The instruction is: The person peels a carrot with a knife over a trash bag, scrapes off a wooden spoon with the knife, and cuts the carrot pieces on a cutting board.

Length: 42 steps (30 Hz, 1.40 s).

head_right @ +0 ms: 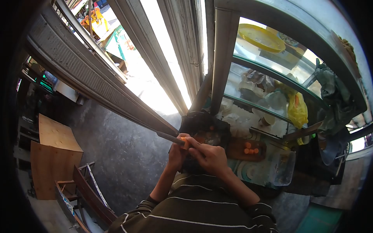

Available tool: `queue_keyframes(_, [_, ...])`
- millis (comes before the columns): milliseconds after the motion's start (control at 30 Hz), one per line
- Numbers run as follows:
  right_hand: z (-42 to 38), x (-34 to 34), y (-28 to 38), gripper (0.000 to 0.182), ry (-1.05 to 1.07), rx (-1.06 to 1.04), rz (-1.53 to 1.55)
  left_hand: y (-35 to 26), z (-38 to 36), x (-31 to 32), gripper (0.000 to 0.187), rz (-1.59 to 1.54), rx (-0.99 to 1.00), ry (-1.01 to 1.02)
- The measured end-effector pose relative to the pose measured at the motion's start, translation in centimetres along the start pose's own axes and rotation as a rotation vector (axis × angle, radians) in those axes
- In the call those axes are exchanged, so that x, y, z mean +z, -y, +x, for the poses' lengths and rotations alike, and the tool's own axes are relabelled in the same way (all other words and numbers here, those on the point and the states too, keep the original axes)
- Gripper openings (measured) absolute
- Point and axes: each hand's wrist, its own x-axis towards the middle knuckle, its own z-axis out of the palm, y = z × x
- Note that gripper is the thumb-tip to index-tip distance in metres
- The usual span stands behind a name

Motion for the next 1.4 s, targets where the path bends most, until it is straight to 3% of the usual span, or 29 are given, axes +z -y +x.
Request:
queue_keyframes(100, [0.1, 0.2, 0.3, 0.039, -0.005, 0.043, 0.042, 0.0, 0.2, 0.1, 0.036, 0.148, 0.162, 0.011])
queue_keyframes(333, [0.1, 0.2, 0.0, 0.036, 0.004, 0.119, 0.212, 0.4, 0.4, 0.3, 0.039, 0.093, 0.134, -0.034])
queue_keyframes(400, [-0.1, 0.5, -0.5, 0.036, 0.024, 0.174, 0.296, 0.0, 0.6, 0.4, 0.04, -0.084, 0.03, 0.021])
queue_keyframes(467, [-0.3, 1.0, -0.9, 0.035, 0.011, 0.298, 0.726, -0.1, 1.0, 0.6, 0.04, -0.143, -0.04, -0.002])
queue_keyframes(500, [-0.1, 0.9, -0.7, 0.035, 0.012, 0.297, 0.727, 0.0, 1.2, 0.6, 0.041, -0.202, -0.114, -0.021])
queue_keyframes(567, [0.5, 0.3, -0.2, 0.038, 0.022, 0.599, 1.167, 0.3, 1.5, -0.1, 0.041, -0.328, -0.169, 0.031])
queue_keyframes(600, [0.5, 0.0, -0.5, 0.038, 0.021, 0.597, 1.167, 0.5, 1.8, -0.5, 0.042, -0.453, -0.225, 0.084])
queue_keyframes(733, [0.0, -0.4, -1.5, 0.044, 0.129, 0.599, 1.044, 0.4, 1.9, -0.7, 0.046, -0.59, -0.289, 0.139])
queue_keyframes(800, [-0.3, -0.1, -1.8, 0.045, 0.155, 0.589, 0.949, -0.3, 1.8, 0.4, 0.044, -0.654, -0.402, -0.089])
queue_keyframes(933, [-0.8, 0.2, -1.9, 0.05, 0.137, 0.407, 0.553, 1.3, 1.9, -0.4, 0.044, -0.589, -0.404, -0.046])
queue_keyframes(1067, [-0.6, -0.2, -0.8, 0.055, 0.109, 0.185, 0.173, 1.7, 1.5, -0.1, 0.041, -0.428, -0.26, 0.019])
queue_keyframes(1167, [-0.3, -0.5, -0.3, 0.056, 0.117, 0.164, 0.003, 1.6, 1.4, 0.5, 0.039, -0.287, -0.17, -0.02])
queue_keyframes(1333, [-0.1, -0.8, -0.3, 0.054, 0.123, 0.128, -0.062, 1.6, 1.5, 1.1, 0.037, -0.226, -0.083, -0.074])
queue_keyframes(1400, [-0.1, -0.9, -0.4, 0.053, 0.123, 0.117, -0.085, 1.8, 1.5, 0.5, 0.036, -0.184, -0.052, -0.004])
